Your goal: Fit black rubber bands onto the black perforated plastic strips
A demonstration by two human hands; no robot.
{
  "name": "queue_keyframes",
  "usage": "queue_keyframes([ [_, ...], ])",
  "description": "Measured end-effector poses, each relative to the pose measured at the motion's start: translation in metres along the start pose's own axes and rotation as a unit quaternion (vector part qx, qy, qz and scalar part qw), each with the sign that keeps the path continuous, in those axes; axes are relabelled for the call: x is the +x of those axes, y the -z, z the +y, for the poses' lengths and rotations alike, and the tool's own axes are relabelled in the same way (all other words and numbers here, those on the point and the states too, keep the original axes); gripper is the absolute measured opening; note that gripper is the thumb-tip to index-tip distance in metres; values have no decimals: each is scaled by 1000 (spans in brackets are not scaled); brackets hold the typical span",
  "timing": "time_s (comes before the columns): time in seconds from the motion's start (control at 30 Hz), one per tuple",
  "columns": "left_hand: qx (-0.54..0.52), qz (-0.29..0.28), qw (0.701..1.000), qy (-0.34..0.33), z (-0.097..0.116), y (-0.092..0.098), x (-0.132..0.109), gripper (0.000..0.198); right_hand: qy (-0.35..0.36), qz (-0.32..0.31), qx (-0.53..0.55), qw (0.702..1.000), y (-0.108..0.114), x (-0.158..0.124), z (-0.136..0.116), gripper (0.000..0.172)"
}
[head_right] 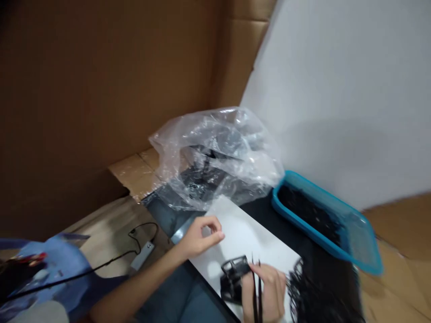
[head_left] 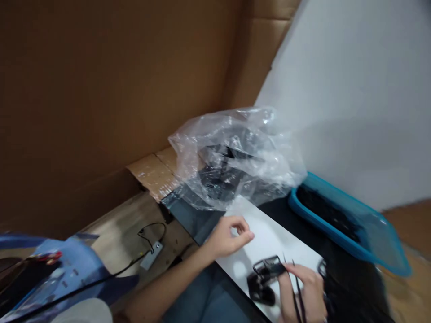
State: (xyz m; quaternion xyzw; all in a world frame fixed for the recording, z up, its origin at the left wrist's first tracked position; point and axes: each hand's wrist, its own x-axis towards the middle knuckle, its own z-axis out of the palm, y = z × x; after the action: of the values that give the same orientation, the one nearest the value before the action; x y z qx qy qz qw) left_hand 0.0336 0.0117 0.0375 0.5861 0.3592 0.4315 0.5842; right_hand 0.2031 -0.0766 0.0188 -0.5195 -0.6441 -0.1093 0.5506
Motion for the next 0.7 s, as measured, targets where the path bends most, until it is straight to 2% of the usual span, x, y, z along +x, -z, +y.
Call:
queue_keyframes([
  [0.03,-1,-6,1000,-8,2,3,1,28,24,22,-25,999,0,3,-1,20],
  [0.13,-12,-10,1000,-19,5,13,2,26,-30,33,-51,998,-7,14,-8,9],
  [0.27,-19,-46,998,-25,3,18,-3,21,-48,27,-65,996,-10,29,-16,10],
  [0.37,-16,-93,995,-38,5,11,-10,25,-24,41,-92,995,-6,37,-20,11],
  [0.47,-15,-133,990,-38,11,-7,-14,26,-3,45,-124,991,-5,42,-25,13],
  [0.53,-16,-144,989,-31,16,-18,-15,24,8,34,-145,989,-6,43,-29,13],
  [0.6,-15,-139,990,-14,19,-21,-14,23,16,7,-156,988,-8,41,-34,12],
  [0.7,3,-124,992,19,20,-4,-13,25,6,-70,-140,988,-8,33,-39,7],
])
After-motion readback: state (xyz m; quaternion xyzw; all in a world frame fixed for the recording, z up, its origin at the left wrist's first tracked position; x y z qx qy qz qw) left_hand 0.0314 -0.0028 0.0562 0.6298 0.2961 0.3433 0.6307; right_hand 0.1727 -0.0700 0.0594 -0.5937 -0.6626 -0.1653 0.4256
